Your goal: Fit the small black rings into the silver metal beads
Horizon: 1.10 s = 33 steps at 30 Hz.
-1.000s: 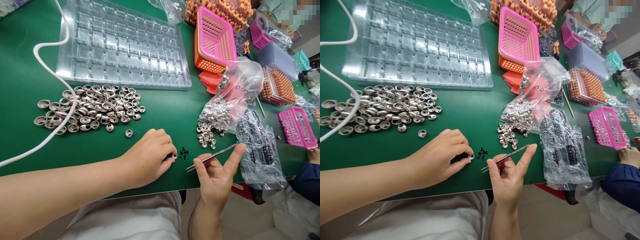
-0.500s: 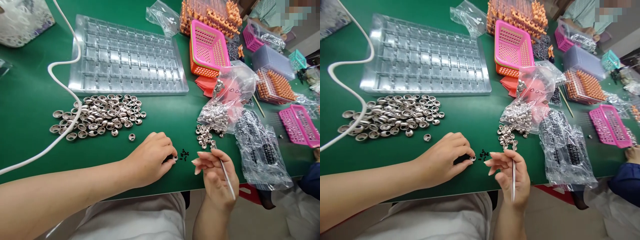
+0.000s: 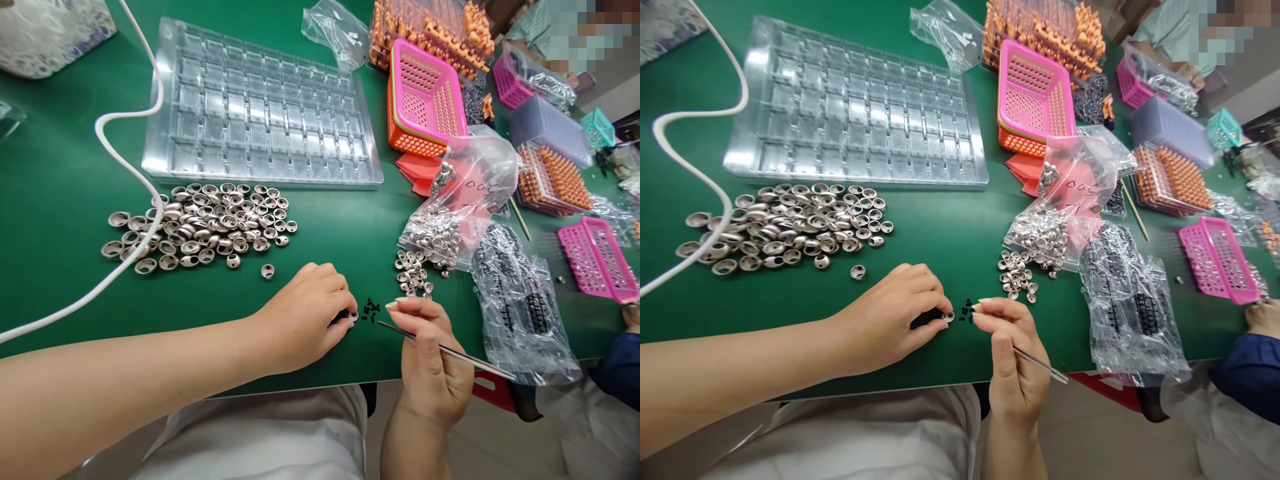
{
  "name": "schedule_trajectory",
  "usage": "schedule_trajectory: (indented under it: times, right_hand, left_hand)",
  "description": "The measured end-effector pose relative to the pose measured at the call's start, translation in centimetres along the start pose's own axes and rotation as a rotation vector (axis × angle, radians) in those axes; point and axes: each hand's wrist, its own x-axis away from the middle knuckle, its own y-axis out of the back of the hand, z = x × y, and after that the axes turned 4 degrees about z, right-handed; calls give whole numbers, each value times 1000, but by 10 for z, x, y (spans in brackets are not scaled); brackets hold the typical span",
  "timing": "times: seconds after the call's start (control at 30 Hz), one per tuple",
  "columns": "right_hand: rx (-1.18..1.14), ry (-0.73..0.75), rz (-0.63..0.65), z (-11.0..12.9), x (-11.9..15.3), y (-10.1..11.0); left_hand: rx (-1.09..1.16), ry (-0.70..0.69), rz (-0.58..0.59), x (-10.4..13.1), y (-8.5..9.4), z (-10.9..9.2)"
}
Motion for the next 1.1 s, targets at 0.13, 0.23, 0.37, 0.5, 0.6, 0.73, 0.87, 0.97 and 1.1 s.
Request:
schedule_trajectory:
  times: [0.13, 0.23, 0.37, 0.5, 0.6, 0.73, 0.87, 0.97, 1.1]
  right_hand:
    - [-161, -66, -31, 10, -4, -14]
    - [-272, -98, -60, 14, -7, -22]
    - [-355, -145, -143, 14, -13, -27]
    - [-485, -193, -215, 14, -20, -31]
    - [-497, -257, -201, 14, -23, -35]
    - [-529, -267, -136, 12, -23, -40]
    - [-542, -210, -67, 11, -23, -43]
    - [-538, -159, -61, 12, -23, -46]
    - [-500, -165, -71, 13, -23, -49]
  left_hand:
    - [-15, -4, -7, 0, -1, 1]
    - [-21, -5, -15, 0, -2, 1]
    - [-14, 0, -13, -1, -2, 0]
    - [-1, -2, -14, -1, -2, -1]
    - [12, -2, -19, 0, -2, -1]
    - [13, -9, -32, -1, -2, -1]
    - [9, -11, -43, -1, -3, -1]
    - [0, -10, -55, -1, -4, -1]
    - [-7, -6, -55, 0, -4, -1]
